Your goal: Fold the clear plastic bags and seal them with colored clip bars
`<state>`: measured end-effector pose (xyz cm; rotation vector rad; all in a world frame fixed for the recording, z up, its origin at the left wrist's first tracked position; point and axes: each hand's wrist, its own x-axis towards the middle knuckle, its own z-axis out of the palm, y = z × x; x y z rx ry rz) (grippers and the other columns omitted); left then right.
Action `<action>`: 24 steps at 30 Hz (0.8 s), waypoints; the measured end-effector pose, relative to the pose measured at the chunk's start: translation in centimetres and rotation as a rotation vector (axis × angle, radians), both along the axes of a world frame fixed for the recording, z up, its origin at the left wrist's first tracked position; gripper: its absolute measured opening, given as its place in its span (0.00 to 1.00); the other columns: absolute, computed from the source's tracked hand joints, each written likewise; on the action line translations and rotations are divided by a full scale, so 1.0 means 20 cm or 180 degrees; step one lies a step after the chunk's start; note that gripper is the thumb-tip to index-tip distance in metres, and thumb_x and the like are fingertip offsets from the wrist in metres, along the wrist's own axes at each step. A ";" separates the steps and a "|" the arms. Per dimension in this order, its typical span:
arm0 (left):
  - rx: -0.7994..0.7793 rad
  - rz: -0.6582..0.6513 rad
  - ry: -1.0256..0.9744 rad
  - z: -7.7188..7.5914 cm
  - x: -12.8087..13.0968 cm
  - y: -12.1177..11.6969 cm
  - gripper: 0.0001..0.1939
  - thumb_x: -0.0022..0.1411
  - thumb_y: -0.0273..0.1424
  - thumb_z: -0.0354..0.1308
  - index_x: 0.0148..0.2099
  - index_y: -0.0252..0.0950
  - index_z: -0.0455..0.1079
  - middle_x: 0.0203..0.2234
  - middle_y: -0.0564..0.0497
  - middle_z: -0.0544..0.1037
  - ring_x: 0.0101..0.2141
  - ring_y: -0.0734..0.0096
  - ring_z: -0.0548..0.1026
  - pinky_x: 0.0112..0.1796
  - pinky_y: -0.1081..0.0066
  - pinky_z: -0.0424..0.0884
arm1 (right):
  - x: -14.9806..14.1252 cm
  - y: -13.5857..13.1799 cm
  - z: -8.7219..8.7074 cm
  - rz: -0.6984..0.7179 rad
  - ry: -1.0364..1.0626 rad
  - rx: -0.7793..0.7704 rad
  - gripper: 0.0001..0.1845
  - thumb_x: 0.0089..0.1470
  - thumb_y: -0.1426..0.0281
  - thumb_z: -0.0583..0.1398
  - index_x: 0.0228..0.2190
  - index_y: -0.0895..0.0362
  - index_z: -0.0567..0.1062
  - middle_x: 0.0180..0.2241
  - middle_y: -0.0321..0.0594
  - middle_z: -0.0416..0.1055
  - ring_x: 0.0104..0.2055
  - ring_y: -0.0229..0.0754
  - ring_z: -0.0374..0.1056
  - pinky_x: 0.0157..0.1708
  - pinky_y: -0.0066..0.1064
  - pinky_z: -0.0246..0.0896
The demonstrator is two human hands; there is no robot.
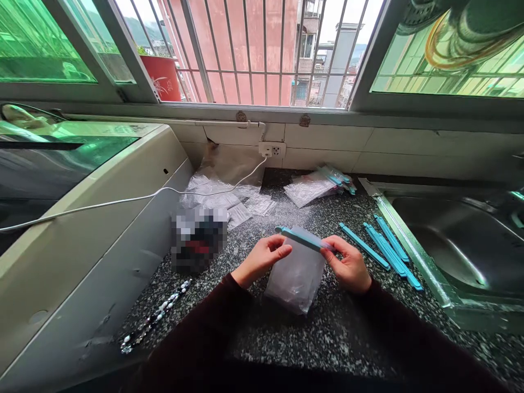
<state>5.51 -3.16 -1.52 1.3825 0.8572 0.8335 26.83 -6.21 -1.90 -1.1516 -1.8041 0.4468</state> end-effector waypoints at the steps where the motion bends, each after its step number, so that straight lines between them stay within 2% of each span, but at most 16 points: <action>1: -0.0137 -0.0221 0.0095 -0.01 0.00 0.00 0.22 0.47 0.47 0.60 0.32 0.30 0.69 0.25 0.51 0.70 0.27 0.73 0.65 0.29 0.73 0.60 | 0.01 0.00 0.01 -0.0063 0.0036 0.0019 0.07 0.54 0.68 0.55 0.28 0.57 0.71 0.26 0.38 0.68 0.29 0.38 0.64 0.29 0.29 0.60; 3: -0.0376 -0.0542 0.0260 -0.02 0.00 0.00 0.23 0.46 0.47 0.60 0.31 0.29 0.70 0.24 0.50 0.71 0.26 0.73 0.65 0.28 0.74 0.60 | 0.03 0.01 0.02 -0.0209 0.0090 0.0052 0.07 0.54 0.67 0.56 0.28 0.57 0.71 0.25 0.37 0.67 0.28 0.37 0.63 0.28 0.28 0.59; 5: -0.0512 -0.0668 0.0391 -0.05 0.00 0.00 0.22 0.45 0.46 0.61 0.29 0.29 0.70 0.21 0.52 0.70 0.23 0.75 0.64 0.26 0.74 0.58 | 0.04 0.02 0.03 -0.0345 0.0098 0.0102 0.07 0.53 0.67 0.56 0.27 0.57 0.71 0.24 0.36 0.66 0.27 0.37 0.62 0.27 0.28 0.58; 11: -0.0499 -0.0694 0.0451 -0.09 0.01 0.01 0.22 0.44 0.46 0.62 0.27 0.28 0.70 0.18 0.54 0.69 0.21 0.78 0.62 0.25 0.75 0.56 | 0.07 0.02 0.04 -0.0418 0.0124 0.0294 0.08 0.53 0.65 0.57 0.28 0.56 0.73 0.25 0.38 0.67 0.29 0.39 0.62 0.30 0.31 0.59; 15: -0.0586 -0.0745 0.0335 -0.08 0.01 0.00 0.24 0.43 0.47 0.63 0.31 0.28 0.71 0.22 0.51 0.73 0.24 0.74 0.67 0.28 0.74 0.61 | 0.07 0.03 0.04 -0.0272 0.0198 0.0015 0.09 0.52 0.64 0.57 0.27 0.56 0.73 0.24 0.37 0.66 0.27 0.37 0.61 0.27 0.29 0.58; 17: -0.0558 -0.0614 0.0118 -0.06 0.02 0.00 0.26 0.42 0.47 0.63 0.35 0.29 0.71 0.26 0.49 0.74 0.27 0.71 0.69 0.30 0.72 0.63 | 0.06 0.03 0.03 -0.0145 0.0190 -0.0194 0.10 0.52 0.63 0.57 0.27 0.57 0.73 0.24 0.36 0.66 0.26 0.37 0.62 0.26 0.29 0.59; 21: -0.0229 0.0083 -0.0369 -0.05 0.04 0.00 0.23 0.43 0.46 0.64 0.32 0.29 0.71 0.26 0.49 0.74 0.29 0.70 0.69 0.32 0.72 0.64 | -0.01 0.01 -0.02 0.0112 0.0131 -0.0400 0.12 0.52 0.61 0.57 0.27 0.57 0.73 0.24 0.38 0.67 0.28 0.39 0.64 0.29 0.31 0.61; 23: -0.0222 0.0365 -0.0612 -0.04 0.04 -0.01 0.22 0.44 0.46 0.64 0.31 0.30 0.71 0.24 0.50 0.73 0.28 0.72 0.68 0.31 0.73 0.64 | -0.04 0.00 -0.05 0.0119 0.0296 -0.0577 0.14 0.50 0.58 0.59 0.32 0.56 0.73 0.28 0.40 0.70 0.30 0.40 0.65 0.31 0.31 0.62; 24: -0.0290 0.0456 -0.0750 -0.04 0.04 -0.01 0.22 0.44 0.45 0.64 0.31 0.30 0.71 0.24 0.51 0.73 0.28 0.72 0.68 0.31 0.73 0.64 | -0.06 -0.01 -0.06 0.0103 0.0442 -0.0713 0.18 0.48 0.56 0.60 0.36 0.57 0.72 0.31 0.41 0.71 0.30 0.40 0.66 0.30 0.31 0.63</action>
